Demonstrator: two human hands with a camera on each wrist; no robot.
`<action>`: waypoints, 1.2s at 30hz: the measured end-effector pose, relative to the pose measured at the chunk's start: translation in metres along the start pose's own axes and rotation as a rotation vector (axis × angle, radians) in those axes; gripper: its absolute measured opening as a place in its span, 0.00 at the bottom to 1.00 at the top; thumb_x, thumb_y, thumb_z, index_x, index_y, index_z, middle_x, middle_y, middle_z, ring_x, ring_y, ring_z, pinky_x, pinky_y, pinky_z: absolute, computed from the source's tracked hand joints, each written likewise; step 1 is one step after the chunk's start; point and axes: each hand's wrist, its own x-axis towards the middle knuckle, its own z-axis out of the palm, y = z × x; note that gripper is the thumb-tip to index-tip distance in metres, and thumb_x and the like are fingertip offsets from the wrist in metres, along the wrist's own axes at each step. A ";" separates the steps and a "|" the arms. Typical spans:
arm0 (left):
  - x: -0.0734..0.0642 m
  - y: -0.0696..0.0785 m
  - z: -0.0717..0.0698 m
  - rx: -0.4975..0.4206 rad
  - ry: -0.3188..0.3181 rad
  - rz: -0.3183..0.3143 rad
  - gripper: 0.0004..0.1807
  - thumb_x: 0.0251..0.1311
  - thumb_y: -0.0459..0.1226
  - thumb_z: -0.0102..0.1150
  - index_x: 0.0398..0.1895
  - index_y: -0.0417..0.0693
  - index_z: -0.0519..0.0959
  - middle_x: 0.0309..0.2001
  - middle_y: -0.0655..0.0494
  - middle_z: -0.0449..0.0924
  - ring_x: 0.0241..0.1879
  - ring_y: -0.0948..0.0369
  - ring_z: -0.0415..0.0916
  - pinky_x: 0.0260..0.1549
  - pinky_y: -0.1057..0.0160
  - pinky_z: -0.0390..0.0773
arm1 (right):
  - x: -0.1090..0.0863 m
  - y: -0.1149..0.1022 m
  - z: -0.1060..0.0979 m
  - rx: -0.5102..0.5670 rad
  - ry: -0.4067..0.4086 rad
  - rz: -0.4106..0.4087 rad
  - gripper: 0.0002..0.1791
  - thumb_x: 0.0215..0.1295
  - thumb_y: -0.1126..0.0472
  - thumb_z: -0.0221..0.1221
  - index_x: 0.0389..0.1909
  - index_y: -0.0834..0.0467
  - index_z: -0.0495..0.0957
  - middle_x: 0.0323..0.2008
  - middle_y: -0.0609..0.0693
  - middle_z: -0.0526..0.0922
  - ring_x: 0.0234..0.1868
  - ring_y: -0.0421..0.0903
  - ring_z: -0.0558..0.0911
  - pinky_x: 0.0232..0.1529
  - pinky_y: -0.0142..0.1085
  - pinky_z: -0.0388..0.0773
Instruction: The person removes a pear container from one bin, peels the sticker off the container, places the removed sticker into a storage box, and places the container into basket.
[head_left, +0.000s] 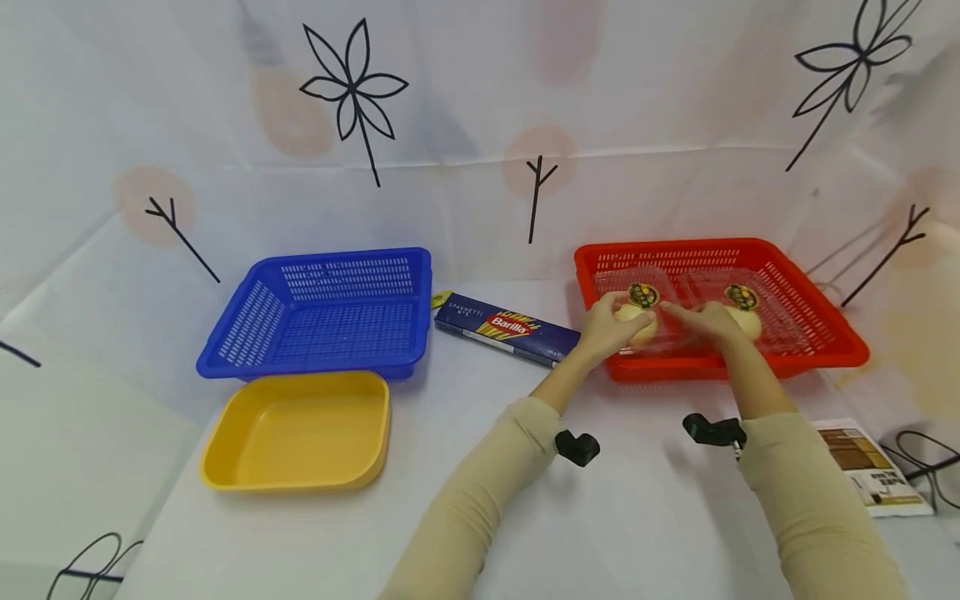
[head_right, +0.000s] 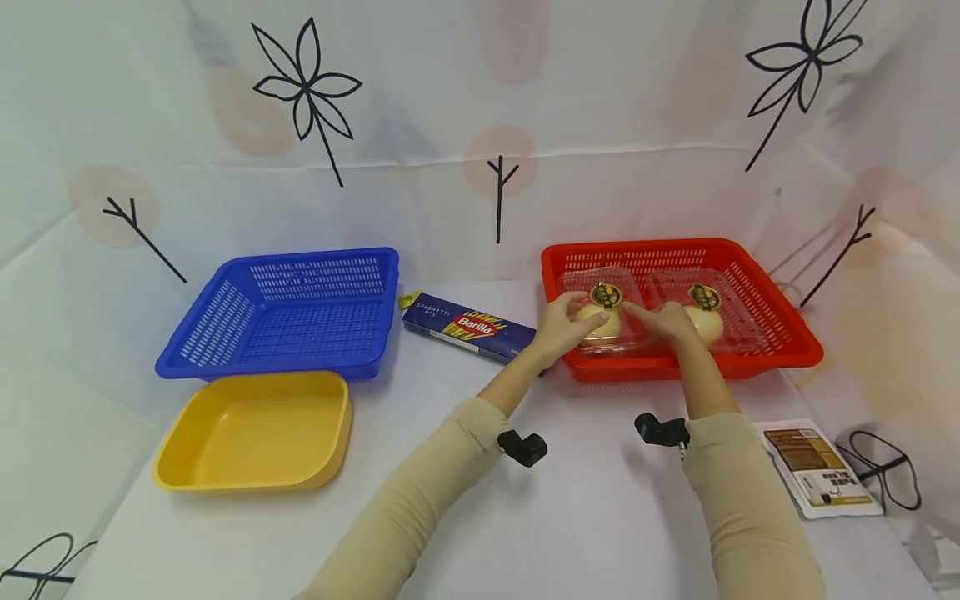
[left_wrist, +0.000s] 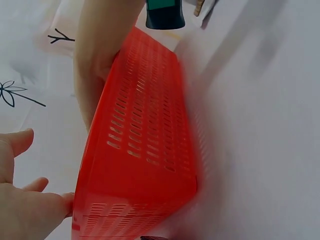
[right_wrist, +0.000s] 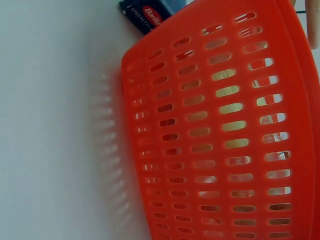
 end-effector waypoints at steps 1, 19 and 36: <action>0.000 0.001 0.001 -0.003 0.000 -0.008 0.30 0.56 0.44 0.64 0.60 0.42 0.71 0.57 0.50 0.74 0.53 0.58 0.73 0.47 0.70 0.75 | 0.000 0.000 0.000 0.010 -0.023 -0.003 0.61 0.60 0.27 0.39 0.66 0.81 0.38 0.62 0.80 0.51 0.59 0.70 0.57 0.62 0.61 0.59; -0.005 -0.004 0.011 0.004 0.121 0.056 0.31 0.56 0.42 0.65 0.62 0.42 0.69 0.57 0.50 0.74 0.51 0.60 0.74 0.46 0.70 0.76 | -0.007 0.001 -0.006 0.367 -0.035 -0.082 0.54 0.65 0.31 0.38 0.70 0.71 0.30 0.69 0.70 0.45 0.59 0.59 0.64 0.60 0.47 0.69; -0.001 -0.007 0.007 -0.043 0.081 0.023 0.38 0.56 0.42 0.64 0.68 0.37 0.62 0.45 0.52 0.78 0.44 0.66 0.73 0.45 0.75 0.72 | -0.031 0.002 -0.014 0.602 -0.080 -0.152 0.49 0.67 0.39 0.47 0.73 0.61 0.32 0.63 0.60 0.53 0.34 0.34 0.80 0.39 0.35 0.82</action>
